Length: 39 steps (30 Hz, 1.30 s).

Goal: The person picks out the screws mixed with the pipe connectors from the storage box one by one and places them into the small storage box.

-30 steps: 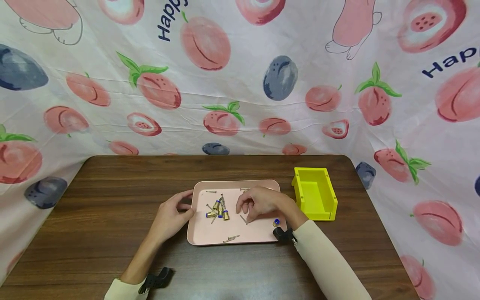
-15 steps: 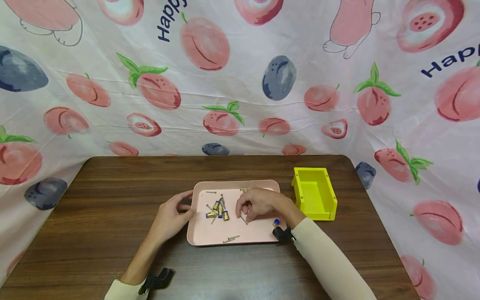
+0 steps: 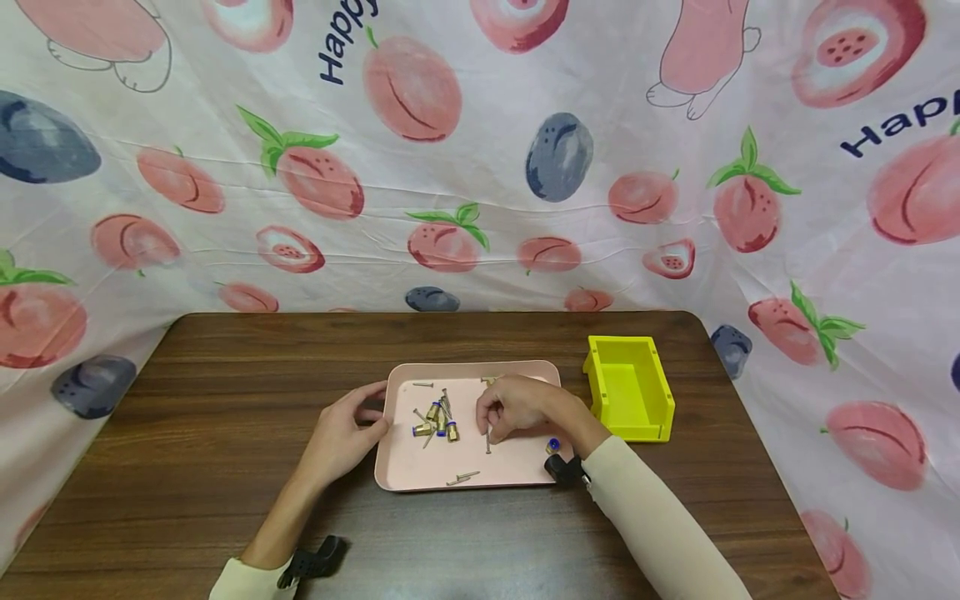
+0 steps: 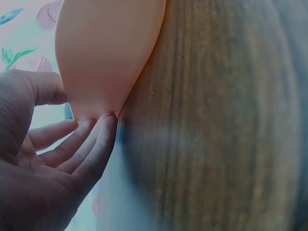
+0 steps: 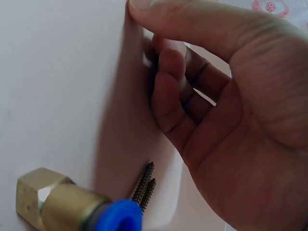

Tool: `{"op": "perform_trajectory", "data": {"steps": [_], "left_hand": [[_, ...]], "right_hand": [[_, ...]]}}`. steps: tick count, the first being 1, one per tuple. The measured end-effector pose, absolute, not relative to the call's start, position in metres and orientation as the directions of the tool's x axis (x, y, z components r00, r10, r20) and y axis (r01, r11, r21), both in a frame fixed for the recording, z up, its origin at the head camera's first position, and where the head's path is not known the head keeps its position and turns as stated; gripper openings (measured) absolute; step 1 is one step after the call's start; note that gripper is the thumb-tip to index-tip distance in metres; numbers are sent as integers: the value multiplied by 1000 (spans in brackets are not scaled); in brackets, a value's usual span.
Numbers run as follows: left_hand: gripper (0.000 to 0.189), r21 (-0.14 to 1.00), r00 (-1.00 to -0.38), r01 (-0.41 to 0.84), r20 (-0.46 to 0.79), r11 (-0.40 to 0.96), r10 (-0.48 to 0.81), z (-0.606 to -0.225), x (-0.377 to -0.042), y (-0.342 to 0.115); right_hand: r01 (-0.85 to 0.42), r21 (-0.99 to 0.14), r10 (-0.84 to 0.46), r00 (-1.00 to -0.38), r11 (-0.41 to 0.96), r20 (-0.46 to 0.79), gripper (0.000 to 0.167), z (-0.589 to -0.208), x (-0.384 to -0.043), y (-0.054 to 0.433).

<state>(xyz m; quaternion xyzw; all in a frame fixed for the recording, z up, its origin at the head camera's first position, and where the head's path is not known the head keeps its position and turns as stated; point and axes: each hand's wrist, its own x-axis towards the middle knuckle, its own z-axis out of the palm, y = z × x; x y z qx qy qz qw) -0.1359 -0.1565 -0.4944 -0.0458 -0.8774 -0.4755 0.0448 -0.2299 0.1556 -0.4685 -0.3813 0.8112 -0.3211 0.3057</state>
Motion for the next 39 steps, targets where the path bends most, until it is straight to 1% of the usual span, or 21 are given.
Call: {"op": "perform_trajectory", "data": {"steps": [6,11,17,21,28,36,39], "left_hand": [[51,826,-988,145,146,545,41,-495,-135,-157],[53,825,-991,126,125,551,40,-497,-137,-158],[54,825,-993,118,113,553,43,-497,-138,-158],[54,825,-992,121,115,552,46,-497,-137,-158],[54,826,-993,119,113,552,46,-497,-137,-158],[53,822,-992,123,119,557,45,-498,-136,-158],[53,818,-991,129,124,561,46,-497,-137,-158]], "right_hand": [[-434,-731,-805,-531,527,-265,16,-468,-230,155],[-455,-715,-809,-525,530,-266,15,-467,-230,155],[-497,-714,-834,-504,494,-226,13,-467,-230,158],[-500,-724,-840,-503,475,-203,14,-467,-229,161],[-492,-712,-811,-553,500,-188,16,-468,-231,165],[-504,-725,-797,-595,470,-104,15,-464,-229,169],[-526,-710,-787,-614,468,-64,14,-463,-229,171]]}}
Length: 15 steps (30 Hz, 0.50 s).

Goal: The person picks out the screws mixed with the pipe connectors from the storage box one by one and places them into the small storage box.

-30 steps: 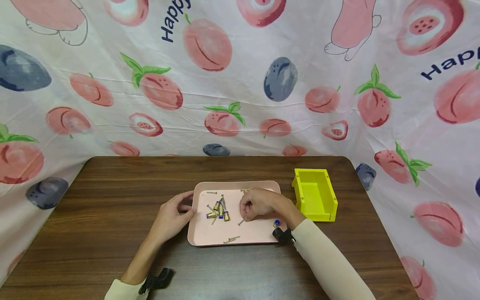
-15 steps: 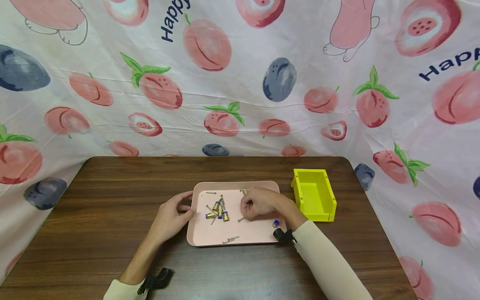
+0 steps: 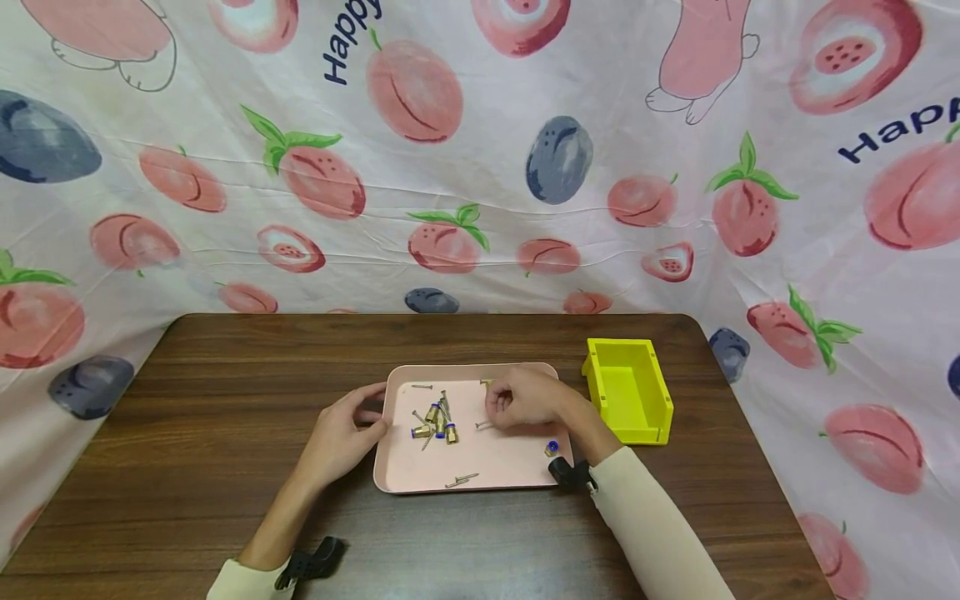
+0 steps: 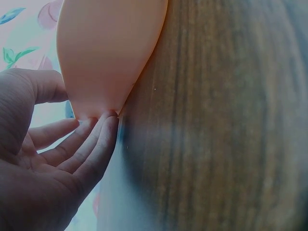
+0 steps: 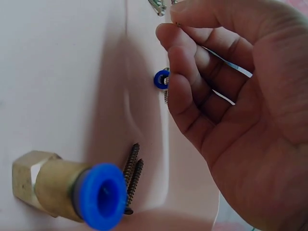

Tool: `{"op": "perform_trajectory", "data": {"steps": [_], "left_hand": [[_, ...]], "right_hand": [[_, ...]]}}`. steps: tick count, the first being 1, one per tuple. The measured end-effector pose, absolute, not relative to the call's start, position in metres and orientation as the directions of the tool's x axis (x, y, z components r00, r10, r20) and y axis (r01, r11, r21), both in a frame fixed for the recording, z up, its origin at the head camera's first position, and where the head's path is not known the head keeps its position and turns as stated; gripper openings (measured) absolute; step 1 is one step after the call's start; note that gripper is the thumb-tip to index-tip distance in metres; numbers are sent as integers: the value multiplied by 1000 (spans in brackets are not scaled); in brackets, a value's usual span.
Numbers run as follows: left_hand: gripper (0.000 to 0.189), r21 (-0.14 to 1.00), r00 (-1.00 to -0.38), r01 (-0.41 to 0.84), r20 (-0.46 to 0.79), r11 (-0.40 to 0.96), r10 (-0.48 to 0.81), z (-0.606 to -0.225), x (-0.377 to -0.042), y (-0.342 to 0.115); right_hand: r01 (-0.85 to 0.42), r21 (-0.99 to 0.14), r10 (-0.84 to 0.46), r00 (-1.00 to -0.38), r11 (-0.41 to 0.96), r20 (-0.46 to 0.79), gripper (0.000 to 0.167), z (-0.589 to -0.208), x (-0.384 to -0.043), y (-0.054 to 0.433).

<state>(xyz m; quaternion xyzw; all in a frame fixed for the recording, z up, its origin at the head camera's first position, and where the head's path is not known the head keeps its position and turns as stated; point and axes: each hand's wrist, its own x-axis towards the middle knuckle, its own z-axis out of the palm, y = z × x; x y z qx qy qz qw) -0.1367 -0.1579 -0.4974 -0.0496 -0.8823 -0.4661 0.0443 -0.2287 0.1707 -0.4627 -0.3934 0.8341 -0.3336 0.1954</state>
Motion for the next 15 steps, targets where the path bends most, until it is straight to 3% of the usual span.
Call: {"op": "perform_trajectory", "data": {"steps": [8,15], "left_hand": [[53,816,-991,128,123,564,47,-497,-137,-157],[52,814,-989,139,137,564,47,-497,-136,-158]], "right_hand": [[-550,-662,-738,-675,509,-5,15,-460,-226,174],[-540,-680,-725,-689,496,18,16,-459,-224,174]]}}
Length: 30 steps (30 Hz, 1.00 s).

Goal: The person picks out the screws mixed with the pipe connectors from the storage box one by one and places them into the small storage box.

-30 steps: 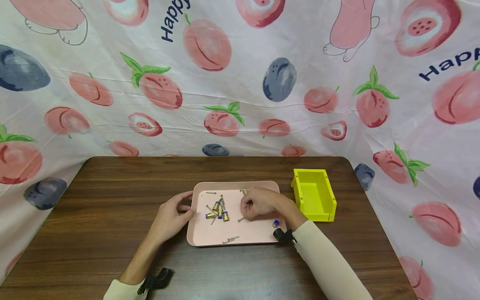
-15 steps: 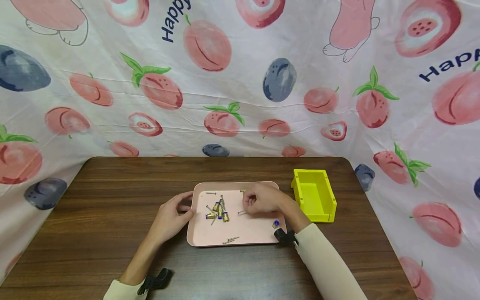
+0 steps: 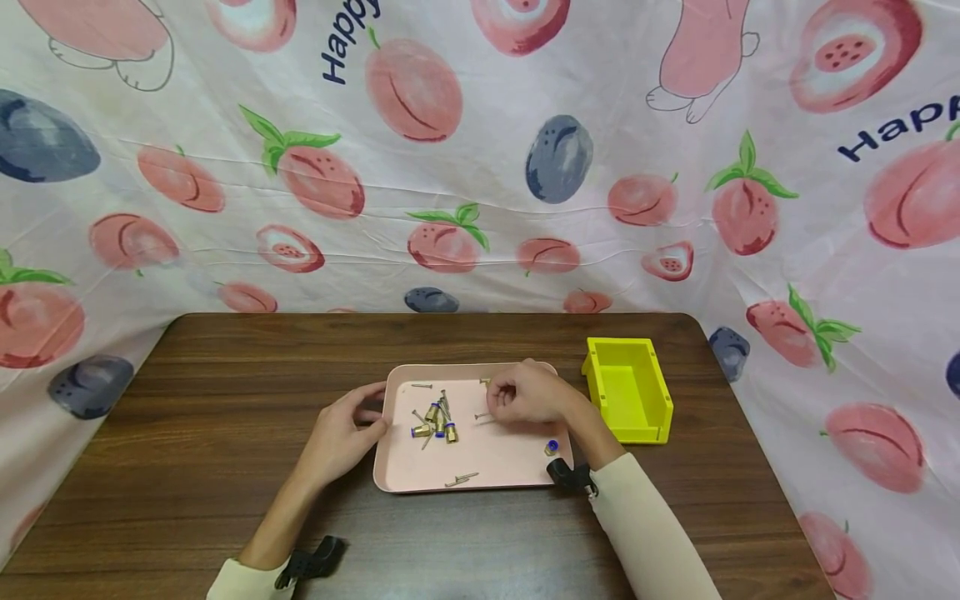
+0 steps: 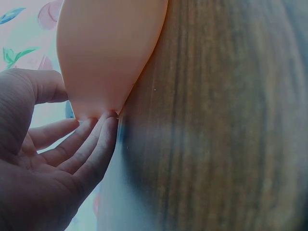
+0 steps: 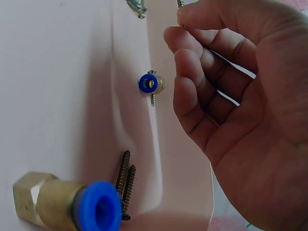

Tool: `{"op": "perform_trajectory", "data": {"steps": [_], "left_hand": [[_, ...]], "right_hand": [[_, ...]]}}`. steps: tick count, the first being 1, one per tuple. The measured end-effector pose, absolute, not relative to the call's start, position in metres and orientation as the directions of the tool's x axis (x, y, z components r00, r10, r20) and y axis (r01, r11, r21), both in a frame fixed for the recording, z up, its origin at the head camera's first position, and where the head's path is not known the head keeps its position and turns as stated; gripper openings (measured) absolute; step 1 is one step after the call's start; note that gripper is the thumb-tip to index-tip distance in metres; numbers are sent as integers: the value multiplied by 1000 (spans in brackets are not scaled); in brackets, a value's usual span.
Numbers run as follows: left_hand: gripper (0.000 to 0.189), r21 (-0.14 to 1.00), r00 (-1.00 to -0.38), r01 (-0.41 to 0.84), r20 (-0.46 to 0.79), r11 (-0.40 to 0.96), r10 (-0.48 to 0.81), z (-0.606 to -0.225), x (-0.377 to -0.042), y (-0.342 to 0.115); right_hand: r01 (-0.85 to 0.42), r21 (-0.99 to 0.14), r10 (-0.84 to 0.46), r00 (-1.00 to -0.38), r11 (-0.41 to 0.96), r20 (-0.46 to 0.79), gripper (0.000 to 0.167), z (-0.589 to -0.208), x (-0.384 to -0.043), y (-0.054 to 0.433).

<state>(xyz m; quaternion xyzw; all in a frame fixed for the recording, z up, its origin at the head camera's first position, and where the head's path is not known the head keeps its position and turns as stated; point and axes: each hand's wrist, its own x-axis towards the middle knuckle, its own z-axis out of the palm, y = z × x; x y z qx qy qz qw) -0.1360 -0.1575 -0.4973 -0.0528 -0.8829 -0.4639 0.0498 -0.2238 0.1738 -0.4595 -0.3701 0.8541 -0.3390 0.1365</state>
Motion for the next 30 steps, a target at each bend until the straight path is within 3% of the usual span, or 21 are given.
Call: {"op": "perform_trajectory", "data": {"steps": [14,30], "left_hand": [[52,818,-991,127,123,561,46,-498,-136,-157],[51,822,-988,148,147,549,46,-498,-134,-156]], "right_hand": [[-499,-771,-703,-704,395,96,9,-463,-221,180],[-488,-783,-580,-788,386,205,10,-457,-211,188]]}}
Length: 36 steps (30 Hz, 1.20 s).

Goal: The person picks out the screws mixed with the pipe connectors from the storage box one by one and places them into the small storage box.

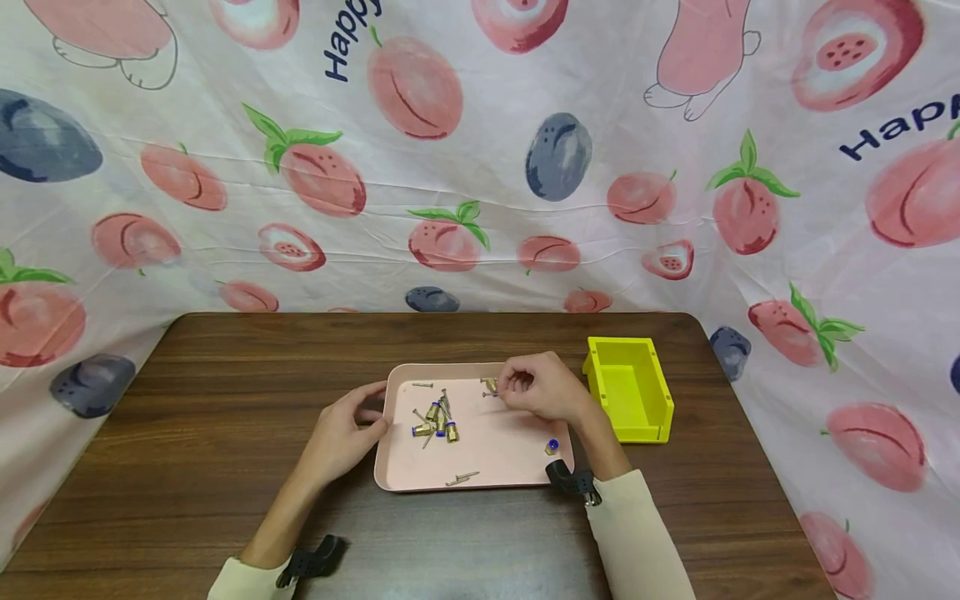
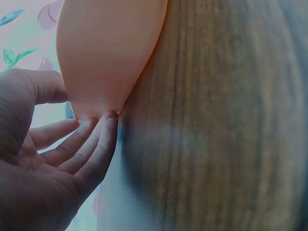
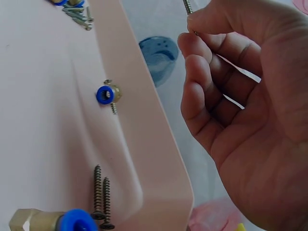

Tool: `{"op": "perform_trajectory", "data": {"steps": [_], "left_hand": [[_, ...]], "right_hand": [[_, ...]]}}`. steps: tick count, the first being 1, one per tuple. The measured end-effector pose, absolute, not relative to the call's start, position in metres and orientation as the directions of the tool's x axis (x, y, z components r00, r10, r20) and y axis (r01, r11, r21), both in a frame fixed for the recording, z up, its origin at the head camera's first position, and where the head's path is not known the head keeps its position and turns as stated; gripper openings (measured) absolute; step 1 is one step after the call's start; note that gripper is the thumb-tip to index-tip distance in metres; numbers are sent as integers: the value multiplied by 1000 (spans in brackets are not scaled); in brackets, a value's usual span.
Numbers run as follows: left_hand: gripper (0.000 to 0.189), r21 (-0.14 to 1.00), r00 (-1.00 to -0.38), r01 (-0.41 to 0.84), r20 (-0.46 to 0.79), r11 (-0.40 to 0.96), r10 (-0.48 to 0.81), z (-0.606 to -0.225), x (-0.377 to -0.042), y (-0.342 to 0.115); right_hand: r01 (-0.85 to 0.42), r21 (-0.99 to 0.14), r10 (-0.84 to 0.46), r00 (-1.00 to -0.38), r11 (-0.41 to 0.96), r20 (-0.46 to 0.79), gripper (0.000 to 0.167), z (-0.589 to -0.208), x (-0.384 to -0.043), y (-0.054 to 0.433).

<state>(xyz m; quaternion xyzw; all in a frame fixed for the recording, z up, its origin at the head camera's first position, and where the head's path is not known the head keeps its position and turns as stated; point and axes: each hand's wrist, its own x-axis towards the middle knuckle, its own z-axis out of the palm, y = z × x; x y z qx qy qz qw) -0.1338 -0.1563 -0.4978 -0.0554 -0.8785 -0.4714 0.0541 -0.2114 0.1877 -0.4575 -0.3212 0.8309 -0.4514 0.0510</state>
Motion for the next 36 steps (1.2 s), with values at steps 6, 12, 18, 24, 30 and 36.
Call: {"op": "perform_trajectory", "data": {"steps": [6,12,18,24,30,36], "left_hand": [[51,827,-990,139,136,545,45,-496,-134,-156],[51,825,-991,134,129,549,48,-496,-134,-155],[53,821,-992,121,113,558,48,-498,-136,-155],[52,822,-992,125,117,556,50,-498,-136,-156],[53,823,-993,116,111,556,43,-497,-136,-156],[54,824,-994,109,105,556,40,-497,-137,-158]], "right_hand": [[-486,-788,-539,-807,378,239,12,-455,-209,193],[-495,-787,-500,-819,369,281,14,-453,-207,198],[-490,-798,-469,-830,351,303,11,-449,-202,203],[-503,-787,-454,-830,358,324,11,-447,-199,208],[-508,-783,-447,-830,359,334,13,-446,-200,212],[-507,-784,-438,-833,358,338,6,-445,-200,217]]}}
